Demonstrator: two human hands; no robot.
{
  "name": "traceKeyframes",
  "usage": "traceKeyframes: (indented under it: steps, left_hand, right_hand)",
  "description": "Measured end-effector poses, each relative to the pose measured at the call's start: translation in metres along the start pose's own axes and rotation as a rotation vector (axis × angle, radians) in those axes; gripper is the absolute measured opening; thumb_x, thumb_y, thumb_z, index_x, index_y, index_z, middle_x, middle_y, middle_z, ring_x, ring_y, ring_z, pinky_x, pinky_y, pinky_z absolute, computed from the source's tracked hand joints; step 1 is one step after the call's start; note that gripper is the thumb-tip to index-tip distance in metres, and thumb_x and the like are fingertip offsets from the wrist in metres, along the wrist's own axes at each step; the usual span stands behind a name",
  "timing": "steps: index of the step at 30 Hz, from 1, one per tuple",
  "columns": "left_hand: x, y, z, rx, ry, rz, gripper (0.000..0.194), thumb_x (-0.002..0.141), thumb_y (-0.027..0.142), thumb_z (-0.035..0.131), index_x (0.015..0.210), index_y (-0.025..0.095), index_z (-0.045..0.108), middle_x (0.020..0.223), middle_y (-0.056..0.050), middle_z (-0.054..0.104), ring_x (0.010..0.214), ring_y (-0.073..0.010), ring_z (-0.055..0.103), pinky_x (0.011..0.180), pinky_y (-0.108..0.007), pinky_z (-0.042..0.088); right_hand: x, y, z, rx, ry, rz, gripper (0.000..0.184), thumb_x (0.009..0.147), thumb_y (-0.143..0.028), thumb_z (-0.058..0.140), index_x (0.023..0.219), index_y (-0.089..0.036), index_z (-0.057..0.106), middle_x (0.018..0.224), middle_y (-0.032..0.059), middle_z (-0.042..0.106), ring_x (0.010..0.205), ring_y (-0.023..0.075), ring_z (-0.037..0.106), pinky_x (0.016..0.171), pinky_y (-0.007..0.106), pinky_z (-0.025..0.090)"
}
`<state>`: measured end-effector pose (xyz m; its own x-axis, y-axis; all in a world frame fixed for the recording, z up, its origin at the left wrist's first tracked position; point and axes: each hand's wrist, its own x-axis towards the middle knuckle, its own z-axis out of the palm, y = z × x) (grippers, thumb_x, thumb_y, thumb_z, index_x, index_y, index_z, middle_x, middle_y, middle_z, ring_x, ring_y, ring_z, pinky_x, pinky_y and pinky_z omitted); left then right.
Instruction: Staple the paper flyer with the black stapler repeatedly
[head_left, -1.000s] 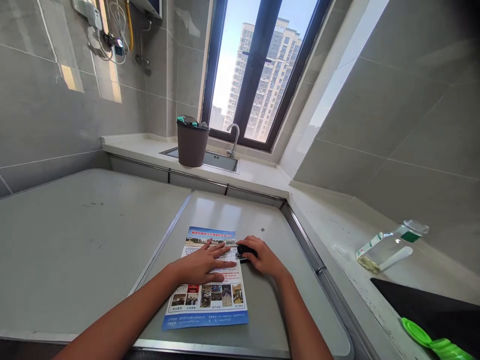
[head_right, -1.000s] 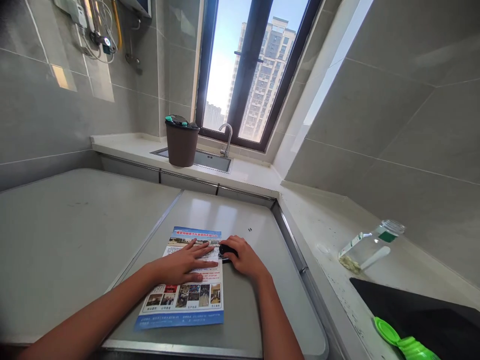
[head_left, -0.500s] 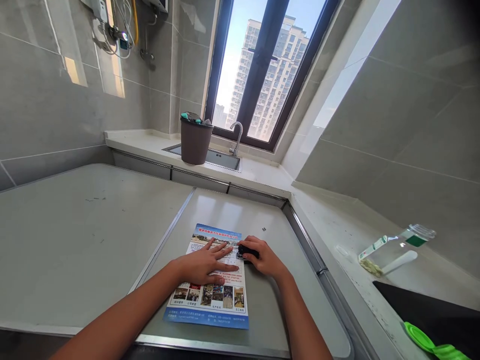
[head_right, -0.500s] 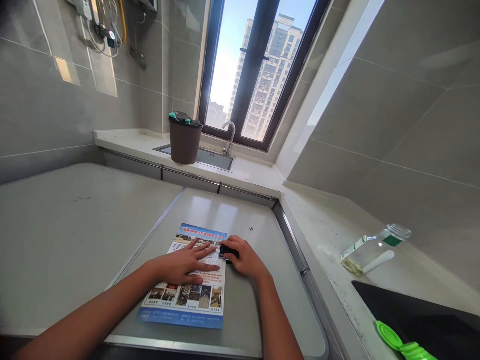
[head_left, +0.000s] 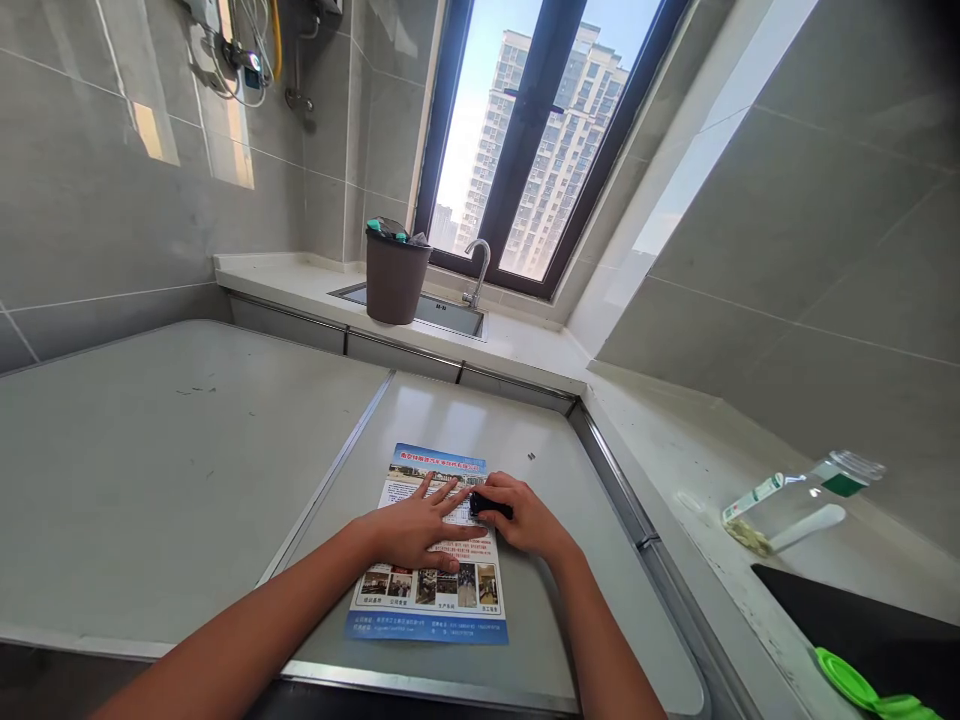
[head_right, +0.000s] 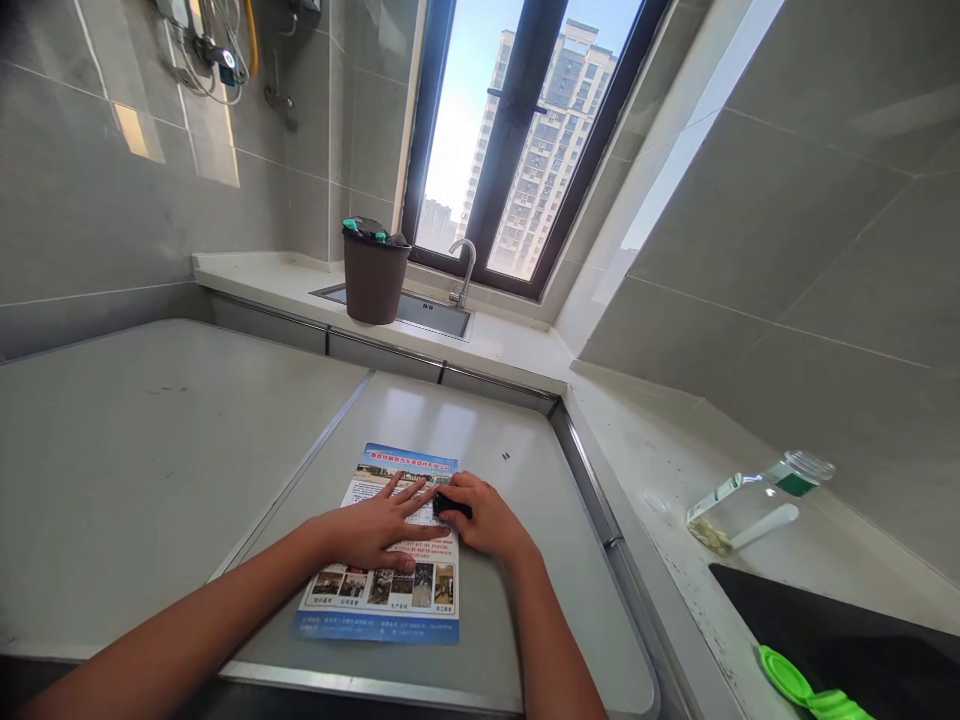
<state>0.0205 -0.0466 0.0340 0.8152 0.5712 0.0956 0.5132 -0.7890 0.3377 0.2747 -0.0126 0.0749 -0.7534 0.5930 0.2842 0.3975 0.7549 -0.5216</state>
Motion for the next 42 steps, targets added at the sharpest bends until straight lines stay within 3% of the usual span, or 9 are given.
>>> traceKeyframes:
  steps: [15, 24, 29, 33, 38, 42]
  left_hand:
    - [0.003, 0.002, 0.003, 0.014, 0.02, 0.002, 0.065, 0.094, 0.065, 0.053, 0.154, 0.043, 0.038, 0.17, -0.013, 0.004, 0.151, -0.0511, 0.008, 0.112, -0.081, 0.004]
    - [0.003, -0.001, 0.007, 0.037, 0.036, 0.01, 0.067, 0.094, 0.065, 0.053, 0.155, 0.044, 0.036, 0.17, -0.011, 0.006, 0.152, -0.049, 0.011, 0.113, -0.079, 0.005]
    - [0.004, -0.002, 0.009, 0.032, 0.058, 0.025, 0.069, 0.091, 0.066, 0.057, 0.153, 0.04, 0.041, 0.169, -0.014, 0.011, 0.152, -0.0485, 0.012, 0.113, -0.079, 0.007]
    - [0.004, 0.0, 0.005, 0.031, 0.042, 0.031, 0.065, 0.092, 0.066, 0.056, 0.151, 0.04, 0.045, 0.169, -0.015, 0.012, 0.152, -0.048, 0.01, 0.113, -0.08, 0.007]
    - [0.001, 0.004, -0.001, 0.021, 0.01, 0.003, 0.065, 0.094, 0.065, 0.053, 0.154, 0.043, 0.038, 0.17, -0.014, 0.005, 0.152, -0.0486, 0.01, 0.113, -0.079, 0.005]
    - [-0.001, 0.001, -0.005, -0.017, 0.022, 0.009, 0.067, 0.093, 0.062, 0.057, 0.154, 0.042, 0.038, 0.169, -0.012, 0.009, 0.152, -0.0457, 0.012, 0.117, -0.074, 0.007]
  right_hand:
    - [0.002, -0.005, 0.004, -0.105, -0.029, 0.043, 0.017, 0.092, -0.013, 0.062, 0.105, -0.022, 0.067, 0.096, 0.0037, 0.059, 0.095, 0.0204, 0.056, 0.083, 0.03, 0.044]
    - [0.003, -0.016, 0.012, -0.318, -0.058, 0.162, 0.017, 0.089, -0.009, 0.059, 0.097, -0.023, 0.065, 0.093, 0.0012, 0.058, 0.095, 0.0194, 0.054, 0.081, 0.03, 0.037]
    - [0.003, -0.02, 0.025, -0.453, -0.064, 0.224, 0.027, 0.087, -0.01, 0.058, 0.108, -0.025, 0.065, 0.103, 0.0033, 0.061, 0.102, 0.0212, 0.052, 0.083, 0.034, 0.032]
    - [0.006, -0.023, 0.033, -0.536, -0.09, 0.234, 0.028, 0.082, -0.009, 0.061, 0.106, -0.023, 0.065, 0.106, 0.0057, 0.063, 0.104, 0.0237, 0.052, 0.085, 0.037, 0.031]
    - [-0.005, -0.016, 0.027, -0.421, 0.001, 0.204, 0.041, 0.088, -0.011, 0.058, 0.126, -0.026, 0.061, 0.113, 0.0065, 0.064, 0.106, 0.0244, 0.053, 0.09, 0.038, 0.036]
    - [-0.028, 0.0, 0.018, -0.296, 0.088, 0.284, 0.059, 0.086, -0.008, 0.056, 0.141, -0.029, 0.052, 0.126, 0.0073, 0.063, 0.114, 0.0253, 0.056, 0.096, 0.038, 0.041]
